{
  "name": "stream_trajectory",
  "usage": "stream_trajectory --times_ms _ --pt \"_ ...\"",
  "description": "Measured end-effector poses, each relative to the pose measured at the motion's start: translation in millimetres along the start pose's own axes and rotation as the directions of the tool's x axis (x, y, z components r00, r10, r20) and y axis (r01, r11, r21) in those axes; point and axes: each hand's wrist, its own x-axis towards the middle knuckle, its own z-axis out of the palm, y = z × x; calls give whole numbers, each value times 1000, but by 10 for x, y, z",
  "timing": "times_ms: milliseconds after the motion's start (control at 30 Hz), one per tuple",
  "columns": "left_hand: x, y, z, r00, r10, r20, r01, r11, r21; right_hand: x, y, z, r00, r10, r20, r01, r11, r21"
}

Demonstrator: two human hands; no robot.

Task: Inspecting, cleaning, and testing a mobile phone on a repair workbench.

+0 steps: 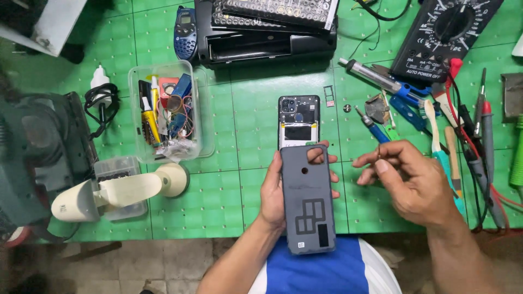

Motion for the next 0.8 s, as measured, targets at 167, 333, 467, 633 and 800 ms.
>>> stream_trajectory --times_ms 167,333,467,633,800 --pt "-50 33 7 1000 11 8 -11 1000 -24 -195 135 104 962 192 -196 -178 980 88" --pt "-144 111 -8 999 27 -47 -28 999 -29 -148 272 207 933 282 -224 -238 950 202" --pt "-237 183 -97 984 165 -60 -158 981 115 -94 280 230 972 155 -178 -111 966 234" --pt "-370 297 -20 965 246 -86 -228 957 179 -69 275 259 956 156 -249 -106 974 202" --pt "-425 377 -86 942 325 -83 -300 926 229 -17 211 254 939 77 -334 -94 995 -34"
